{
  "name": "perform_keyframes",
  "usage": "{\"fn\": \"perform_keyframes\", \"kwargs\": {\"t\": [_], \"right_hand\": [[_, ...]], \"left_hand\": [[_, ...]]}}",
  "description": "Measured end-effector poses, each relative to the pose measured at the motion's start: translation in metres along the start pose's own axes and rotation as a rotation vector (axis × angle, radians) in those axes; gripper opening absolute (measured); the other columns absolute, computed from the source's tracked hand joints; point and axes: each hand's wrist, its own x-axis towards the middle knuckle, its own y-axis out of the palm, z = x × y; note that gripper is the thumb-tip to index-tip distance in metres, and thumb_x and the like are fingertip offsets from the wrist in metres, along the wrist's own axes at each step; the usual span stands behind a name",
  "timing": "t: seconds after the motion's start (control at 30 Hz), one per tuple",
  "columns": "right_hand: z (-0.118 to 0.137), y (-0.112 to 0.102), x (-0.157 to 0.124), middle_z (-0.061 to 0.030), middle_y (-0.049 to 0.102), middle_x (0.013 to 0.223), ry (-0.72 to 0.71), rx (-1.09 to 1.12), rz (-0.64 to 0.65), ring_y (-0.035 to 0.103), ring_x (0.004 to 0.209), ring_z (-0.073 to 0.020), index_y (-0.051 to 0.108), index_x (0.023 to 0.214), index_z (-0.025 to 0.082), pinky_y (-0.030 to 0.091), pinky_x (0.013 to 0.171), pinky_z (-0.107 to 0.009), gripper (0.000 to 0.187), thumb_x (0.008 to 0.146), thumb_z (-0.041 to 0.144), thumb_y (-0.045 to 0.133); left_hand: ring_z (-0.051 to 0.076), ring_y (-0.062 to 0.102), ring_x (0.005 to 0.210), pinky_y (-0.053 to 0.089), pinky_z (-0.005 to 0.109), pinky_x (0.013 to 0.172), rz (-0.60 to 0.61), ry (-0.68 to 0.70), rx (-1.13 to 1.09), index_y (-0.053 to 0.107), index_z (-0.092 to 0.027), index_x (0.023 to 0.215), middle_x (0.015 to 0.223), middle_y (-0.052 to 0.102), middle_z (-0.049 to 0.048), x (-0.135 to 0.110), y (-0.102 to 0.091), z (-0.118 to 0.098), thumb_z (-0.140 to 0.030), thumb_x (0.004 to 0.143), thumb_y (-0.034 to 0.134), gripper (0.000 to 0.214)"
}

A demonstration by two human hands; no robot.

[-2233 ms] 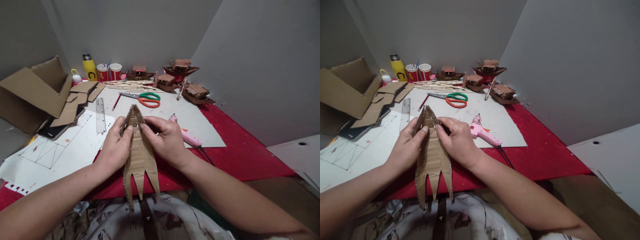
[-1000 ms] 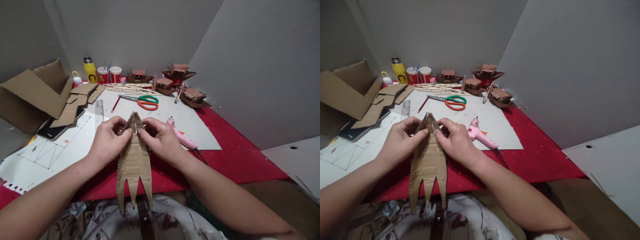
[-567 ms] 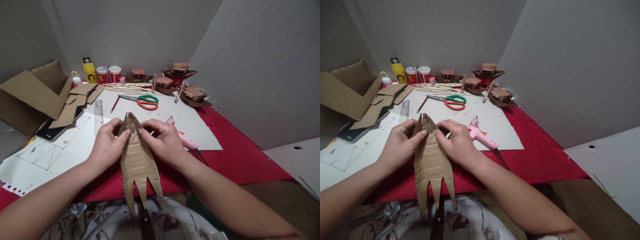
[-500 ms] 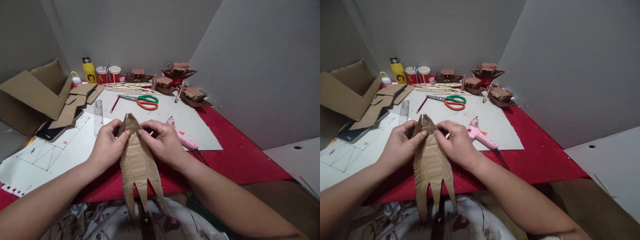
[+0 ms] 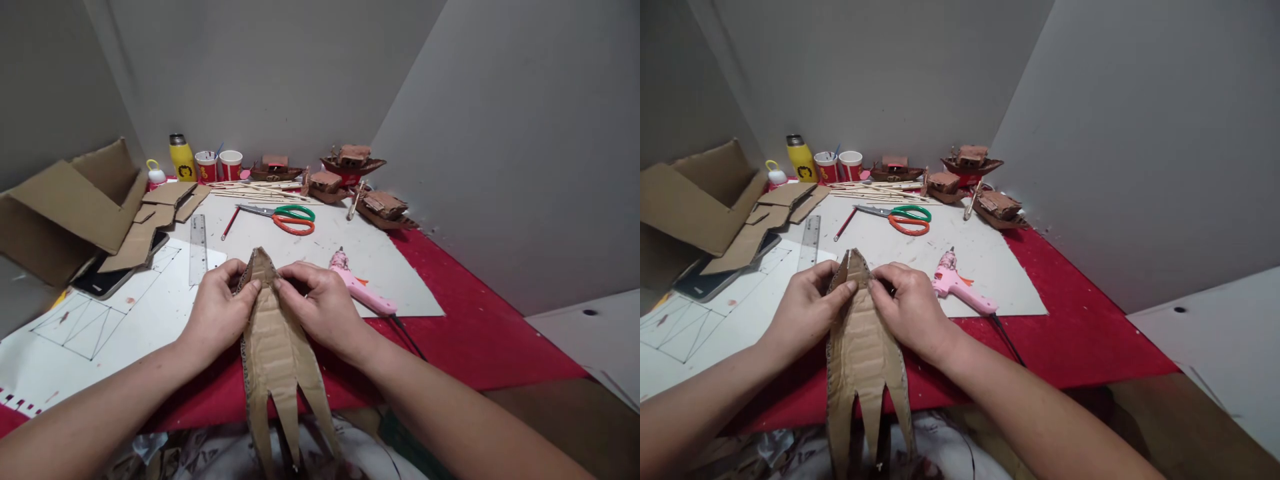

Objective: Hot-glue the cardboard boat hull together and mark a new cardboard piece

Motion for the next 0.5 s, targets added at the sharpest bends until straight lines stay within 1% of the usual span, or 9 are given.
{"fn": "perform_keyframes", "kwargs": {"t": [0.17, 0.27, 0.37, 0.5], "right_hand": [[-0.002, 0.004, 0.001, -0.0039, 0.067, 0.075, -0.006, -0.032, 0.011, 0.059, 0.071, -0.0158, 0.066, 0.079, 0.016, 0.043, 0.067, -0.027, 0.014, 0.085, 0.012, 0.054], [-0.001, 0.004, 0.002, -0.0011, 0.061, 0.067, 0.014, -0.06, 0.031, 0.054, 0.063, -0.0136, 0.063, 0.071, 0.015, 0.039, 0.061, -0.025, 0.016, 0.083, 0.012, 0.054], [0.001, 0.0, 0.004, 0.0017, 0.056, 0.061, 0.042, -0.023, 0.045, 0.049, 0.059, -0.0116, 0.061, 0.067, 0.016, 0.036, 0.057, -0.024, 0.017, 0.082, 0.015, 0.053], [0.004, -0.007, 0.005, 0.0018, 0.059, 0.066, 0.074, 0.053, 0.01, 0.053, 0.062, -0.0114, 0.063, 0.077, 0.016, 0.039, 0.058, -0.023, 0.01, 0.082, 0.023, 0.058]], "left_hand": [[0.017, 0.059, 0.069, 0.045, 0.025, 0.062, 0.007, -0.039, -0.038, 0.064, -0.017, 0.076, 0.073, 0.066, 0.0002, 0.002, 0.0, -0.001, -0.024, 0.075, 0.064, 0.007], [0.015, 0.058, 0.065, 0.044, 0.023, 0.058, 0.011, -0.075, -0.045, 0.063, -0.016, 0.074, 0.069, 0.065, -0.0009, 0.003, 0.0, -0.003, -0.022, 0.073, 0.066, 0.007], [0.014, 0.059, 0.064, 0.044, 0.022, 0.058, 0.012, -0.037, -0.041, 0.063, -0.017, 0.079, 0.07, 0.065, -0.0022, 0.002, -0.001, -0.005, -0.024, 0.074, 0.067, 0.01], [0.013, 0.06, 0.063, 0.046, 0.021, 0.058, 0.023, 0.033, -0.052, 0.064, -0.017, 0.087, 0.071, 0.067, -0.0025, -0.001, 0.0, -0.003, -0.027, 0.078, 0.065, 0.013]]}}
